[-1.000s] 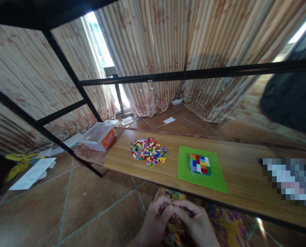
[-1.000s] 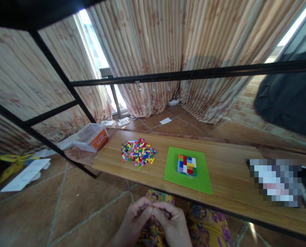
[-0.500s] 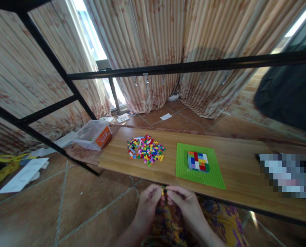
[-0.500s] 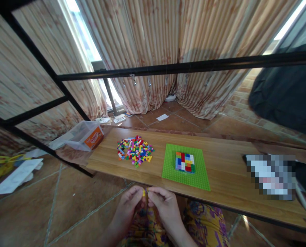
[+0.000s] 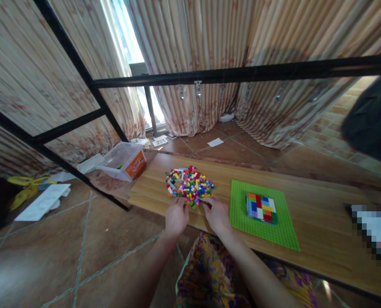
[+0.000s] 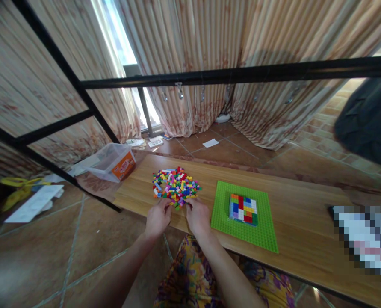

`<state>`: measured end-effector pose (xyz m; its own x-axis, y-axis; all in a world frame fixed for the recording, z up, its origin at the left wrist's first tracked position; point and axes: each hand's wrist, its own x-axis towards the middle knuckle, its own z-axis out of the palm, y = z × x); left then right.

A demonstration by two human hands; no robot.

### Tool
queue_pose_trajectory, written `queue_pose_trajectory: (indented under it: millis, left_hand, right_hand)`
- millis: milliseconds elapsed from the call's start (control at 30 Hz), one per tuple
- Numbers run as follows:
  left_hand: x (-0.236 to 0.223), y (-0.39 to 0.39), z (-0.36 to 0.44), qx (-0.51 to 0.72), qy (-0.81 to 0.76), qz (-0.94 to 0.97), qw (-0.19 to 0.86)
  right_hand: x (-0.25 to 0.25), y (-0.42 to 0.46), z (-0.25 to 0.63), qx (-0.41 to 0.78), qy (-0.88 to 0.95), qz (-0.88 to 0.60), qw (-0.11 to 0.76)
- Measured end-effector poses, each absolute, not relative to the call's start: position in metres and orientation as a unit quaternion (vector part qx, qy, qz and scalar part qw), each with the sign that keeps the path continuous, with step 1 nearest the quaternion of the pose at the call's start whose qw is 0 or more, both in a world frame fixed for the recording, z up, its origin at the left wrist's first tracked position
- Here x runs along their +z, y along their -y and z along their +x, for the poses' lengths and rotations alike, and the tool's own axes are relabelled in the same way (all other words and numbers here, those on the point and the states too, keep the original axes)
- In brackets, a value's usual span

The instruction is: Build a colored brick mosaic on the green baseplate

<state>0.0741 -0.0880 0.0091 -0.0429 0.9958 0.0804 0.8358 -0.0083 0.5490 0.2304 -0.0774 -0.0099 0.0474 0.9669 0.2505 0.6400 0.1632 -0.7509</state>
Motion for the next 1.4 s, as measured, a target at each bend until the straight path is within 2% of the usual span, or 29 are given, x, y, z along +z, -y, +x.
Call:
queue_pose_trajectory:
  millis: [367,667,867,1000,1100,1200,1400]
  left_hand:
    - [-0.009,0.096,0.077,0.341,-0.63,0.677,0.17]
    - [-0.011,0.09,0.08,0.355,-0.622,0.671,0.192]
    - [-0.011,0.084,0.078,0.398,-0.602,0.664,0.194]
    - [-0.007,0.071,0.061,0.411,-0.632,0.638,0.157]
    - [0.004,0.048,0.043,0.373,-0.687,0.614,0.112]
    - [0.018,0.021,0.029,0.283,-0.733,0.612,0.086]
    - [0.027,-0.006,0.025,0.123,-0.736,0.664,0.05]
  right_hand:
    - [-0.02,0.092,0.252,0.218,0.59,-0.619,0.471]
    - [-0.018,0.074,0.256,0.197,0.617,-0.634,0.422]
    - [-0.023,0.078,0.257,0.186,0.626,-0.618,0.438]
    - [-0.026,0.081,0.255,0.164,0.634,-0.616,0.438]
    - [-0.027,0.08,0.254,0.158,0.641,-0.611,0.437]
    - [-0.027,0.08,0.255,0.159,0.649,-0.605,0.433]
    - [-0.026,0.081,0.255,0.162,0.65,-0.599,0.439]
